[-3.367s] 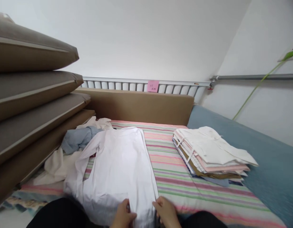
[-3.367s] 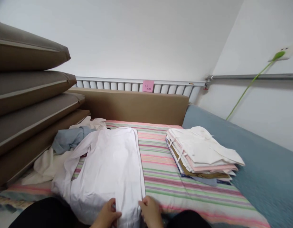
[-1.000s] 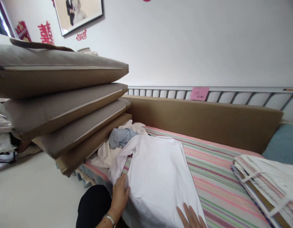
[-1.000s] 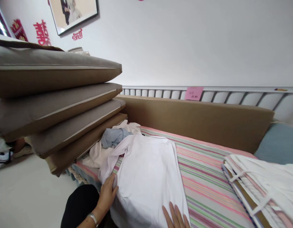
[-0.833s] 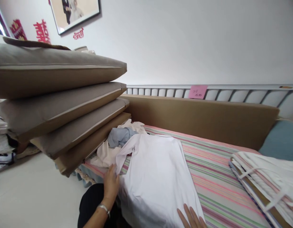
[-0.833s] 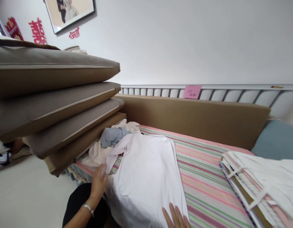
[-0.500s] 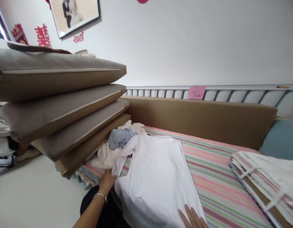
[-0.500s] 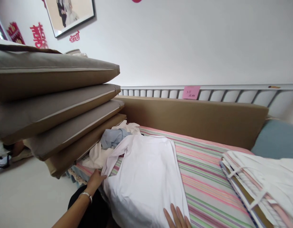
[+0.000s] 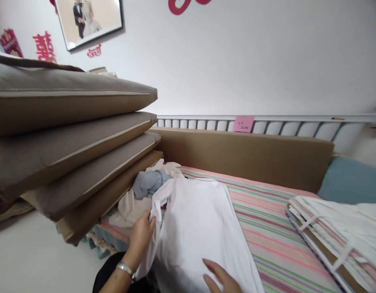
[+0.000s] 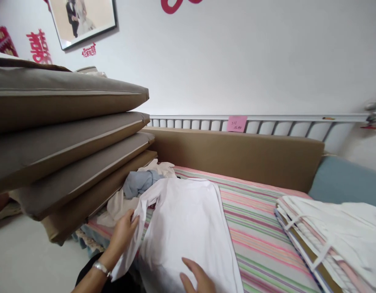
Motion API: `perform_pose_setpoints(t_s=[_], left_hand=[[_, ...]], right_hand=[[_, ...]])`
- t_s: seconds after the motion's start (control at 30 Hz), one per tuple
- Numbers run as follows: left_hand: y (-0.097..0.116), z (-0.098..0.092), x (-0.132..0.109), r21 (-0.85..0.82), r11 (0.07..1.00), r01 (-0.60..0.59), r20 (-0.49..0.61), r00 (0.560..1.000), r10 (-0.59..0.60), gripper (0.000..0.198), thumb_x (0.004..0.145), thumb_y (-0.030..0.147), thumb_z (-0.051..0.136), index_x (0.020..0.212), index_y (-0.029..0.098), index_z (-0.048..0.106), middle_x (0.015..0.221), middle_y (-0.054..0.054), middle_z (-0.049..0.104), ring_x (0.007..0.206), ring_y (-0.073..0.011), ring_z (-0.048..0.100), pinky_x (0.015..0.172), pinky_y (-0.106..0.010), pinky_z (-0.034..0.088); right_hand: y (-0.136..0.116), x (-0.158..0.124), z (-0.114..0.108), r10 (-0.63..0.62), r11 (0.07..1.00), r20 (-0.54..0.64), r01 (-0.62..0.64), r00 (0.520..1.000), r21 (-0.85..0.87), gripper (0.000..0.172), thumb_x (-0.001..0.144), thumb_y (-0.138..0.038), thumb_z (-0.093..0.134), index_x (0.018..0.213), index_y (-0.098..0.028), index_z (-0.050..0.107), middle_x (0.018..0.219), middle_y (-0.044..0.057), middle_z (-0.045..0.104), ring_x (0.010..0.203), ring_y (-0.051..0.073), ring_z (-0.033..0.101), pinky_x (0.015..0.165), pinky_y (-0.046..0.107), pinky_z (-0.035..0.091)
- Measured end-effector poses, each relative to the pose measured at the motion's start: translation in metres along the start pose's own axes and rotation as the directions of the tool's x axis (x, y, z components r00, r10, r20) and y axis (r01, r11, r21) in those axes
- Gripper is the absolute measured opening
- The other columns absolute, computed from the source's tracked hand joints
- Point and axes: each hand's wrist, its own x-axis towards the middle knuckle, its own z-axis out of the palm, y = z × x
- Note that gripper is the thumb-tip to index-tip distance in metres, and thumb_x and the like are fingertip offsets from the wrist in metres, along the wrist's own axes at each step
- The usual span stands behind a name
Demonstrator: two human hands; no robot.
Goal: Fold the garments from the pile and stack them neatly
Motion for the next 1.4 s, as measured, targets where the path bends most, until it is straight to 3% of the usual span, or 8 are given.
perform_pose_setpoints(t_s=[0.1,0.23,0.4,0.57,0.73,0.87,1.13,1.4], left_hand=[[0.031,0.027,-0.014,-0.147,0.988,-0.055,0.077,0.995,0.067,0.013,0.081,0.027,0.045,0.081,0.018,0.055,0.074,-0.003,0.063,0.069,-0.0176,0.059,0.065,-0.026,0.041],[0.036,0.057,-0.037,-0.477,0.879,-0.018,0.272,0.948,0.167,0.015,0.078,0.028,0.049,0.075,0.017,0.059,0.075,-0.005,0.066,0.077,-0.0189,0.061,0.071,-0.027,0.046],[-0.02,0.061,-0.064,-0.641,0.755,0.134,0.085,0.991,-0.104,0.039,0.074,0.039,0.053,0.107,0.017,0.056,0.105,-0.01,0.066,0.093,-0.0219,0.063,0.081,-0.033,0.05],[-0.09,0.088,-0.094,-0.476,0.746,0.466,0.052,0.861,-0.505,0.037,0.054,0.035,0.064,0.083,0.013,0.058,0.088,-0.014,0.068,0.088,-0.0273,0.065,0.083,-0.036,0.051],[-0.107,0.118,-0.102,-0.299,0.792,0.533,0.23,0.845,-0.482,0.034,0.057,0.026,0.061,0.087,0.011,0.062,0.091,-0.013,0.07,0.091,-0.0271,0.064,0.083,-0.033,0.048],[-0.099,0.116,-0.101,-0.248,0.811,0.53,0.379,0.823,-0.422,0.028,0.062,0.033,0.06,0.08,0.011,0.066,0.084,-0.012,0.072,0.085,-0.0282,0.066,0.075,-0.031,0.05],[-0.062,0.088,-0.129,-0.143,0.966,0.217,0.389,0.909,-0.147,0.03,0.076,0.034,0.049,0.102,0.025,0.06,0.078,-0.003,0.071,0.072,-0.021,0.067,0.067,-0.025,0.049],[0.02,0.109,-0.117,-0.119,0.993,-0.004,0.727,0.68,0.09,0.064,0.071,0.015,0.048,0.134,0.016,0.038,0.093,-0.01,0.07,0.084,-0.0218,0.065,0.075,-0.027,0.046]], right_hand=[[-0.065,0.032,0.032,0.284,0.789,0.208,-0.352,0.936,0.504,0.063,0.072,-0.068,0.048,0.118,-0.025,0.056,0.121,0.011,0.06,0.106,0.026,0.059,0.085,0.041,0.049],[-0.107,0.064,0.065,0.284,0.535,0.163,-0.298,0.945,0.79,0.057,0.065,-0.063,0.061,0.102,-0.019,0.062,0.1,0.009,0.068,0.098,0.025,0.061,0.086,0.038,0.047],[-0.124,0.099,0.058,0.259,0.683,0.175,-0.308,0.95,0.662,0.051,0.056,-0.044,0.071,0.094,-0.012,0.061,0.072,0.003,0.068,0.072,0.02,0.063,0.072,0.032,0.047],[-0.156,0.168,0.02,0.258,0.767,0.223,-0.34,0.94,0.544,0.033,0.056,-0.03,0.073,0.08,-0.01,0.064,0.061,0.0,0.065,0.055,0.013,0.057,0.057,0.025,0.042],[-0.199,0.231,-0.013,0.266,0.824,0.18,-0.32,0.947,0.468,0.015,0.065,-0.017,0.067,0.077,-0.008,0.065,0.059,0.001,0.064,0.056,0.012,0.058,0.061,0.027,0.046],[-0.226,0.257,-0.028,0.283,0.842,0.126,-0.309,0.951,0.443,0.014,0.073,-0.015,0.061,0.081,-0.005,0.064,0.059,0.001,0.063,0.055,0.012,0.058,0.063,0.032,0.049],[-0.25,0.287,-0.072,0.299,0.804,0.022,-0.264,0.954,0.532,0.019,0.081,-0.015,0.055,0.083,0.003,0.059,0.072,0.01,0.064,0.068,0.018,0.064,0.063,0.038,0.05],[-0.251,0.281,-0.154,0.33,0.783,-0.14,-0.188,0.934,0.593,0.016,0.085,-0.018,0.051,0.08,-0.004,0.058,0.071,0.004,0.063,0.07,0.014,0.063,0.066,0.032,0.052]])
